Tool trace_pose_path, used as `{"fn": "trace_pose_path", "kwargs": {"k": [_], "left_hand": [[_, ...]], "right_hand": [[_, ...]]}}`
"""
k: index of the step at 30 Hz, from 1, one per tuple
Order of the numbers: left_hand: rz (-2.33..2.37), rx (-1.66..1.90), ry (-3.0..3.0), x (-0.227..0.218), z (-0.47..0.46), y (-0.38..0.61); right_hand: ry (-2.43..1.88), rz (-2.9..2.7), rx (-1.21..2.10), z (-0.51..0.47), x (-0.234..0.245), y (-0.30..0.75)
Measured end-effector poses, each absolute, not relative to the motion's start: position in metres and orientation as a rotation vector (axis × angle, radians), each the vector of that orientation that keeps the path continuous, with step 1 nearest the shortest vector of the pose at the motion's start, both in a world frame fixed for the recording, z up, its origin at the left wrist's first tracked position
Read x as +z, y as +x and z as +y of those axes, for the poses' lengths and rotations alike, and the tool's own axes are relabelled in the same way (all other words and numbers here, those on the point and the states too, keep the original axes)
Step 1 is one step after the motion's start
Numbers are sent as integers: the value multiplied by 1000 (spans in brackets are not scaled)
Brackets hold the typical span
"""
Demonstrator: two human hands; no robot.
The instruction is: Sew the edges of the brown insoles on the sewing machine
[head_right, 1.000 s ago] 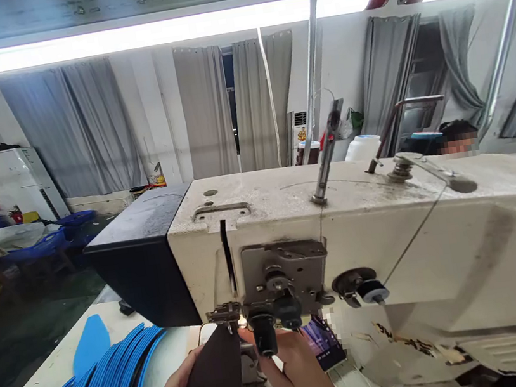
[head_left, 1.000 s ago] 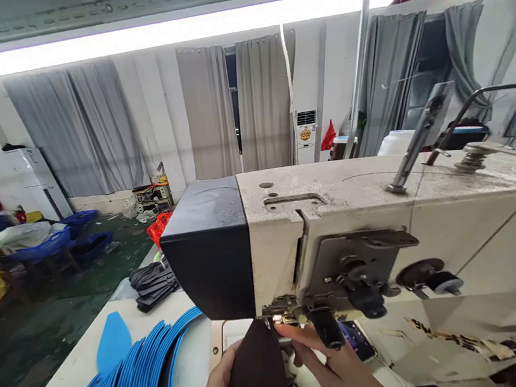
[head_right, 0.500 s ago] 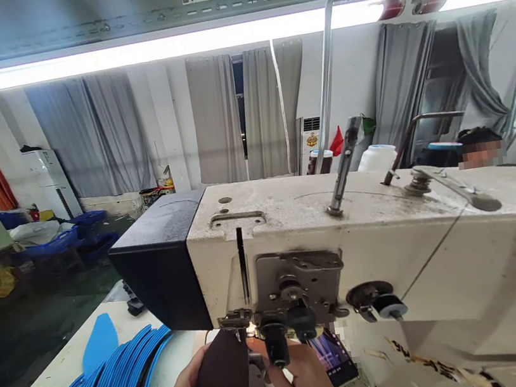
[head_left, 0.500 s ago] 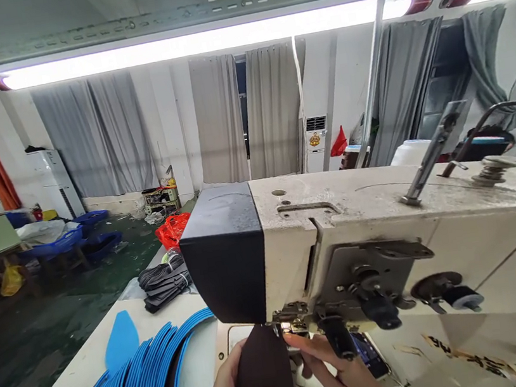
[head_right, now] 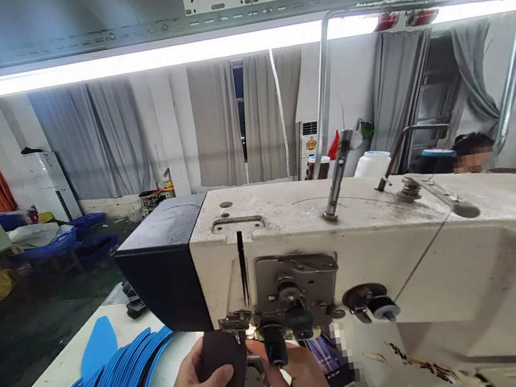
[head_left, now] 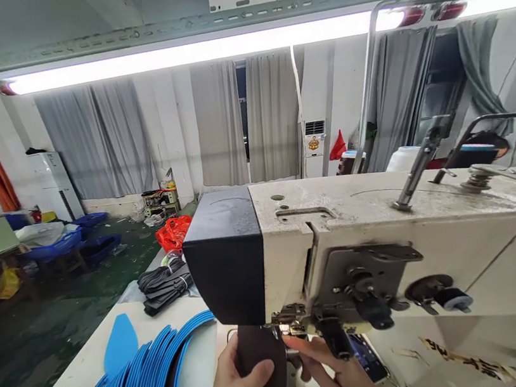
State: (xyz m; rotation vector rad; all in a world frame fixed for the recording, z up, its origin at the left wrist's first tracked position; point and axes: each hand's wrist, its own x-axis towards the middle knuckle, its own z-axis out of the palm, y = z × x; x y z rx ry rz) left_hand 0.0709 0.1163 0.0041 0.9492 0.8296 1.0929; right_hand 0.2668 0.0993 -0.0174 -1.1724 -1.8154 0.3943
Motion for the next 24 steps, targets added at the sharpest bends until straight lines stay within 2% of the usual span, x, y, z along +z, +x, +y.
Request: {"fn": "trace_pose_path", "kwargs": {"k": [9, 17, 24], "left_hand": [[703, 1111, 967, 1, 112, 76], [758, 790, 971, 17, 114, 60], [802, 836, 1019, 30, 125, 60]], "right_hand": [[-1201, -1850, 399, 101, -25, 270], [-1180, -1841, 344, 100, -22, 268], [-1176, -1847, 434, 101, -19, 267]]}}
